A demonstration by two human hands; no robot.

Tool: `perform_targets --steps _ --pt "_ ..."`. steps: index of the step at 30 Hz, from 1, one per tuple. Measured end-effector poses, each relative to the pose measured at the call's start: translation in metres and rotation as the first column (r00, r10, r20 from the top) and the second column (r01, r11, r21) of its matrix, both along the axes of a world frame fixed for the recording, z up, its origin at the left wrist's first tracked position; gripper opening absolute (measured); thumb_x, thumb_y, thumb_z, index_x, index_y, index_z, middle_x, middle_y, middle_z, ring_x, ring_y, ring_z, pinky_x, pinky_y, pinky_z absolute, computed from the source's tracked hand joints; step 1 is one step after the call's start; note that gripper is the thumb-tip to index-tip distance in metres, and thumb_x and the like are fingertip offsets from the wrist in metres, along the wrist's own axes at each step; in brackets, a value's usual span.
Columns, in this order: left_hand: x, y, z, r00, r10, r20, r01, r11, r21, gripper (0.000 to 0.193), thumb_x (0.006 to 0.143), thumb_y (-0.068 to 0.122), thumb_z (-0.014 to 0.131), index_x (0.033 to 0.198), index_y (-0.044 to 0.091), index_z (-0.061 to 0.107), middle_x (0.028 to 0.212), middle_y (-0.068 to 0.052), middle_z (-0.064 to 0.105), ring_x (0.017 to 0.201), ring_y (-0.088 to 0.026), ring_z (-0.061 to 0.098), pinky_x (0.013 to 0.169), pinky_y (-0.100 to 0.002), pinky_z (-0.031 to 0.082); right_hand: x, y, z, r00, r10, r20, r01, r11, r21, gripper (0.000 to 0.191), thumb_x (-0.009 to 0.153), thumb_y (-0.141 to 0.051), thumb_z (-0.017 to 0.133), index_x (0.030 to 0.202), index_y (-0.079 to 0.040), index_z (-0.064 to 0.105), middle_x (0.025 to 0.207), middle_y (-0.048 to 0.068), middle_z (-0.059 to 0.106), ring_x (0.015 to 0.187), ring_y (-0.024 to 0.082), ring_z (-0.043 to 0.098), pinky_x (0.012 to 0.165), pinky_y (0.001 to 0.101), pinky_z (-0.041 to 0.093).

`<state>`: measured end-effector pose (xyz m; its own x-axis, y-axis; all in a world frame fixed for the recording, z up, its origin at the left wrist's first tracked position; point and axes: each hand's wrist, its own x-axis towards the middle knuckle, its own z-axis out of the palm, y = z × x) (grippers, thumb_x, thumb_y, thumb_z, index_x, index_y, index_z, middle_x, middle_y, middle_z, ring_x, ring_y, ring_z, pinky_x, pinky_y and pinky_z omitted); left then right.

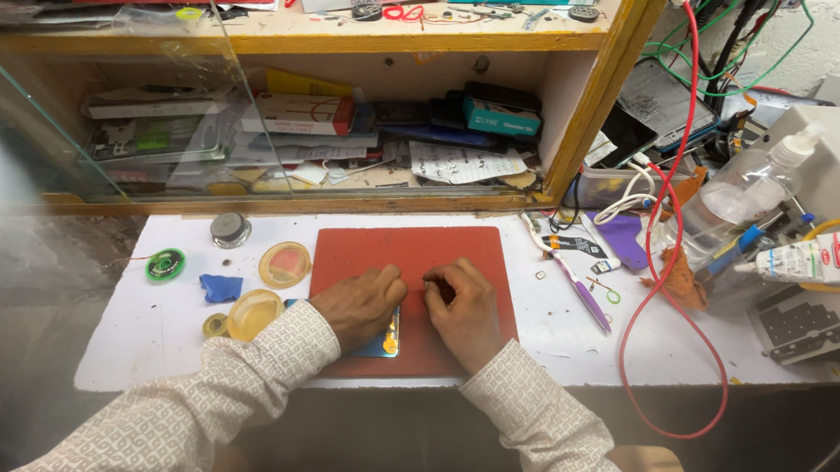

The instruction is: The person works on a smartphone lying screen-up on a red mat at a repair workbench. They hold the phone steady with one hand while using a small hand tool to work along the phone's edge, occasionally repositioning the phone and pressing on it with the palm.

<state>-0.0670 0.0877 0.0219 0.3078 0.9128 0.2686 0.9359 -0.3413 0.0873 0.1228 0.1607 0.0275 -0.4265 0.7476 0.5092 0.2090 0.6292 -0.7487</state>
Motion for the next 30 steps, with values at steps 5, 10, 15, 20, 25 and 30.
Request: perform_targets --steps 5,10,15,20,25,30 --pt "0.011 -0.018 0.009 0.925 0.209 0.318 -0.256 0.96 0.114 0.016 0.09 0.008 0.061 0.102 0.002 0.052 0.099 -0.016 0.056 0.091 -0.037 0.063 0.078 -0.046 0.052 0.0 -0.001 0.003 0.995 0.072 0.075 -0.076 0.996 0.053 0.007 0.088 -0.005 0.07 0.093 -0.001 0.07 0.087 0.011 0.067 0.08 0.028 0.069 0.073 0.037 0.055" --pt "0.041 -0.061 0.003 0.923 0.265 0.279 -0.343 0.894 0.288 0.056 0.085 0.03 0.07 0.129 -0.001 0.056 0.132 -0.022 0.058 0.12 -0.041 0.057 0.105 -0.054 0.041 0.003 0.001 0.003 0.981 0.17 0.099 -0.175 0.983 0.05 0.01 0.089 -0.008 0.071 0.096 -0.001 0.072 0.089 0.011 0.07 0.083 0.029 0.071 0.073 0.037 0.056" --pt "0.059 -0.075 -0.007 0.927 0.254 0.276 -0.277 0.96 0.049 0.074 0.086 0.043 0.073 0.143 0.002 0.049 0.15 -0.023 0.045 0.138 -0.046 0.039 0.109 -0.057 0.029 0.019 0.015 0.005 0.885 0.385 0.262 -0.395 0.919 -0.019 0.012 0.085 -0.009 0.074 0.095 -0.003 0.075 0.087 0.01 0.071 0.081 0.027 0.072 0.072 0.0348 0.056" --pt "0.066 -0.074 -0.013 0.864 0.252 0.437 -0.333 0.936 0.118 0.081 0.091 0.045 0.069 0.145 -0.009 0.043 0.155 -0.03 0.039 0.145 -0.046 0.036 0.115 -0.054 0.033 0.02 0.031 0.008 0.844 0.456 0.283 -0.414 0.889 -0.197 0.013 0.084 -0.01 0.076 0.095 -0.003 0.074 0.087 0.008 0.072 0.079 0.023 0.074 0.071 0.0321 0.057" --pt "0.073 -0.077 -0.013 0.887 0.351 0.3 -0.402 0.907 0.127 0.081 0.082 0.048 0.072 0.139 -0.005 0.048 0.15 -0.03 0.041 0.14 -0.046 0.037 0.109 -0.059 0.03 0.015 0.034 0.012 0.816 0.473 0.334 -0.465 0.879 -0.108 0.013 0.085 -0.009 0.074 0.097 -0.003 0.075 0.087 0.008 0.07 0.078 0.022 0.071 0.07 0.0323 0.056" --pt "0.075 -0.075 -0.015 0.891 0.313 0.329 -0.382 0.908 0.17 0.081 0.086 0.047 0.07 0.141 -0.007 0.047 0.148 -0.03 0.043 0.141 -0.047 0.038 0.113 -0.056 0.033 0.014 0.025 0.014 0.843 0.428 0.325 -0.428 0.9 -0.075 0.013 0.08 -0.005 0.072 0.092 -0.001 0.073 0.081 0.008 0.065 0.069 0.021 0.068 0.063 0.0324 0.055"
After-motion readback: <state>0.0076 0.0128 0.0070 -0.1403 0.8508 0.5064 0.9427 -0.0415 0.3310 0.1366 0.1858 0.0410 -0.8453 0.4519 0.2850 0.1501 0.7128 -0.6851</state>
